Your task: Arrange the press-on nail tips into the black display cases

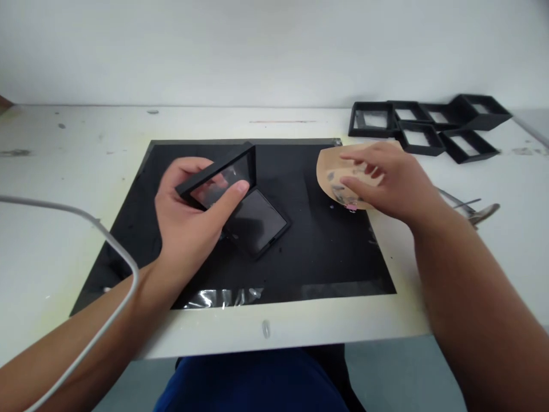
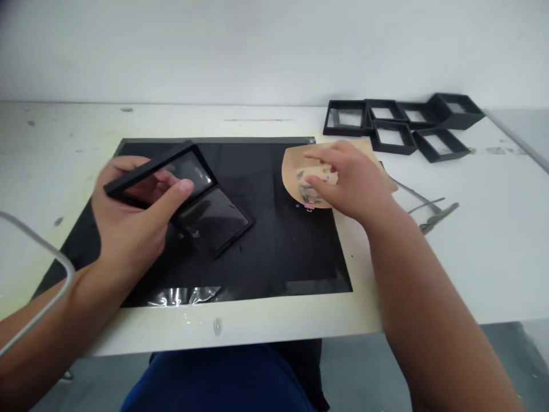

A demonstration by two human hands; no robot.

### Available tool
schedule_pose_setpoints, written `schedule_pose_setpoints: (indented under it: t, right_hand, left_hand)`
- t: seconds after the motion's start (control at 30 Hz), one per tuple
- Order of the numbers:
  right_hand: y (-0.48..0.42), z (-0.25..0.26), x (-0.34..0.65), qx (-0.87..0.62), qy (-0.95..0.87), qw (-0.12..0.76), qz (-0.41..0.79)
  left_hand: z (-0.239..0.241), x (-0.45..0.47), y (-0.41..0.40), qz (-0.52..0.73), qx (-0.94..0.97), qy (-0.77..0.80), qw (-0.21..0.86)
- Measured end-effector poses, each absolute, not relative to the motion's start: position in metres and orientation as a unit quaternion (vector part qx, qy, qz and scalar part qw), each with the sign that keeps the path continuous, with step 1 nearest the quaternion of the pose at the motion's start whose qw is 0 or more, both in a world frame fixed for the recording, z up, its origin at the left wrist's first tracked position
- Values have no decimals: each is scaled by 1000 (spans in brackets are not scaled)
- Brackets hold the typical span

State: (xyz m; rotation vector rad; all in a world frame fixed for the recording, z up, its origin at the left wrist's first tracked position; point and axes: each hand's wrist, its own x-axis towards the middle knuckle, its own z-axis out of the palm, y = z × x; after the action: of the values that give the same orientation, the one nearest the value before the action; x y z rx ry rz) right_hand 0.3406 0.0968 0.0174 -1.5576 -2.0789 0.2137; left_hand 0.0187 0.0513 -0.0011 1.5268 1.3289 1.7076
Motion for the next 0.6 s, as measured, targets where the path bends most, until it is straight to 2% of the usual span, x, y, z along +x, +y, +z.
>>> schedule_pose_setpoints:
  t: [0.13,0.2,0.33,0.47,0.6]
  right_hand:
    - [103,13,335,-652,-730,110,174]
    - [101,17,329,-678,-706,72,193]
    - [98,22,323,-696,-684,75,204]
    - [97,20,324,-698,-676,104,211]
    - [99,18,323,-688,-683,125,210]
  left_hand:
    - [4,19,49,656,565,460,197]
    - [4,16,51,661,585,448,144]
    - [5,12,53,668,605,431,45]
    - [14,15,46,614,621,484,61]
    - [12,11,49,664,607,436,2]
